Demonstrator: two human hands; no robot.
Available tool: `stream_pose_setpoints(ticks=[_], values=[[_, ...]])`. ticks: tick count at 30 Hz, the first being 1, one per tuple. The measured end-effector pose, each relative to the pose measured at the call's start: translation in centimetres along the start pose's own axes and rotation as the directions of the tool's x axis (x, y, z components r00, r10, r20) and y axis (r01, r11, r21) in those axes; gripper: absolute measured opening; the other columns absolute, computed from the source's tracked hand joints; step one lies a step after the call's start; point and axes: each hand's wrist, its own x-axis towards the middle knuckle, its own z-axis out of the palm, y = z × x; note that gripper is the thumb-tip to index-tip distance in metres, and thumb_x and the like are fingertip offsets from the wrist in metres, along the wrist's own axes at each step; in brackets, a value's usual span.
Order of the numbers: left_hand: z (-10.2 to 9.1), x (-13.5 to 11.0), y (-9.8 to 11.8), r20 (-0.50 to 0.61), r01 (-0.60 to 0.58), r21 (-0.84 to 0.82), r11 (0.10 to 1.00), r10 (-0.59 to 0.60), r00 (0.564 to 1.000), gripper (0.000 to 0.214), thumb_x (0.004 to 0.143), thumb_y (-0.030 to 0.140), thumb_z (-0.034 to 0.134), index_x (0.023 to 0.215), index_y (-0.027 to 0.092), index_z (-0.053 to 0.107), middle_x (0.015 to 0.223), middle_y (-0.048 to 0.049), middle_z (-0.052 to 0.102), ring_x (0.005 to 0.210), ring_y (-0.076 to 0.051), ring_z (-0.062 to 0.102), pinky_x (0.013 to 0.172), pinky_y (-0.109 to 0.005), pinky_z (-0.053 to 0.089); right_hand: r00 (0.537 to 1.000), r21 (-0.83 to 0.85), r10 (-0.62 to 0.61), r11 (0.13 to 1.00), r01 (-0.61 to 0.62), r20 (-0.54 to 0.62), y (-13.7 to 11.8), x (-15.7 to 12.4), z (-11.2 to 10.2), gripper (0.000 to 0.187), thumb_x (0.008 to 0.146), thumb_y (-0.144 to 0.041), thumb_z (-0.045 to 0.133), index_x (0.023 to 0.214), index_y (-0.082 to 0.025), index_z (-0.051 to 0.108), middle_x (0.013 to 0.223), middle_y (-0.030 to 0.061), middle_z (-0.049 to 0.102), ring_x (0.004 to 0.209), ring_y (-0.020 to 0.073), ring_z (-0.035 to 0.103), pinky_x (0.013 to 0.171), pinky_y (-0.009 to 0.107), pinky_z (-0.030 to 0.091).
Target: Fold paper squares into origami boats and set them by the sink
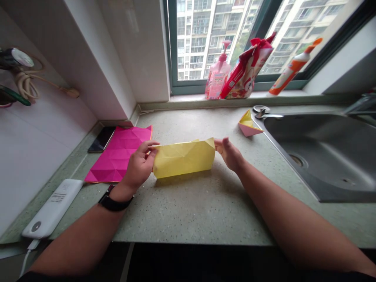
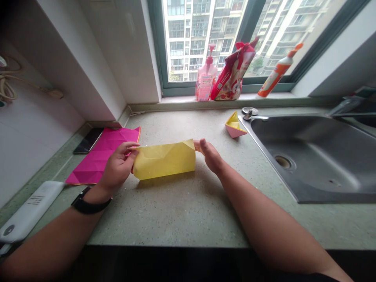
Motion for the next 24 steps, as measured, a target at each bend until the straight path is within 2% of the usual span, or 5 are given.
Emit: stream_pose_setpoints(ticks=[3,5,9,14,24], values=[[-0.1,0.4,-0.5,0.017,-0.05,0.06,0.997,0.049,0.999,0.024,0.103,0.026,0.056,0.116,0.021,0.076,0.087,-0.0009,0.074,0.055,-0.01,0.057,0.05,-0.02,0.046,0.998,0.069,0.059,0.996,-0.057,-0.031,0.5,0.1,0.5,0.066,0.085,-0.086,0.072,0.102,-0.023,0.085,0.1,0.0093,0.083,0.096,0.0302,0.076,0.087,0.043,0.061],[-0.2,0.5,-0.5,0.064,-0.14,0.128,0.982,0.133,0.989,0.028,0.1,0.018,0.053,0.109,0.021,0.079,0.094,-0.0034,0.077,0.068,-0.013,0.066,0.061,-0.023,0.055,0.994,0.067,0.081,0.995,-0.076,-0.068,0.6,0.3,0.6,0.055,0.083,-0.075,0.082,0.094,-0.022,0.084,0.091,0.0072,0.081,0.082,0.025,0.072,0.076,0.037,0.058],[-0.2,0.5,-0.7,0.164,-0.276,0.288,0.917,0.237,0.958,0.032,0.103,0.02,0.051,0.121,0.019,0.077,0.121,-0.01,0.078,0.111,-0.023,0.075,0.094,-0.037,0.065,0.99,-0.044,0.064,0.997,-0.07,-0.125,0.7,0.4,0.1,0.056,0.092,-0.075,0.068,0.082,-0.021,0.079,0.078,0.0045,0.075,0.069,0.0211,0.065,0.065,0.032,0.049],[0.1,0.3,-1.7,0.325,-0.339,0.471,0.814,0.197,0.925,0.047,0.107,0.03,0.054,0.15,0.014,0.062,0.155,-0.0175,0.064,0.147,-0.031,0.059,0.127,-0.054,0.049,0.986,-0.544,-0.078,0.839,-0.014,-0.145,1.3,0.5,-0.1,0.047,0.1,-0.055,0.058,0.067,-0.023,0.067,0.066,0.0021,0.067,0.065,0.0201,0.06,0.065,0.033,0.042],[0.8,-0.3,-2.7,0.367,-0.392,0.579,0.715,0.2,0.908,0.058,0.109,0.028,0.054,0.165,0.014,0.046,0.18,-0.021,0.031,0.167,-0.039,0.03,0.135,-0.065,0.032,0.979,-0.72,-0.118,0.693,-0.04,-0.168,3.0,1.1,-0.6,0.022,0.095,-0.035,0.063,0.08,-0.025,0.075,0.084,0.0054,0.077,0.078,0.0231,0.069,0.074,0.035,0.049]])
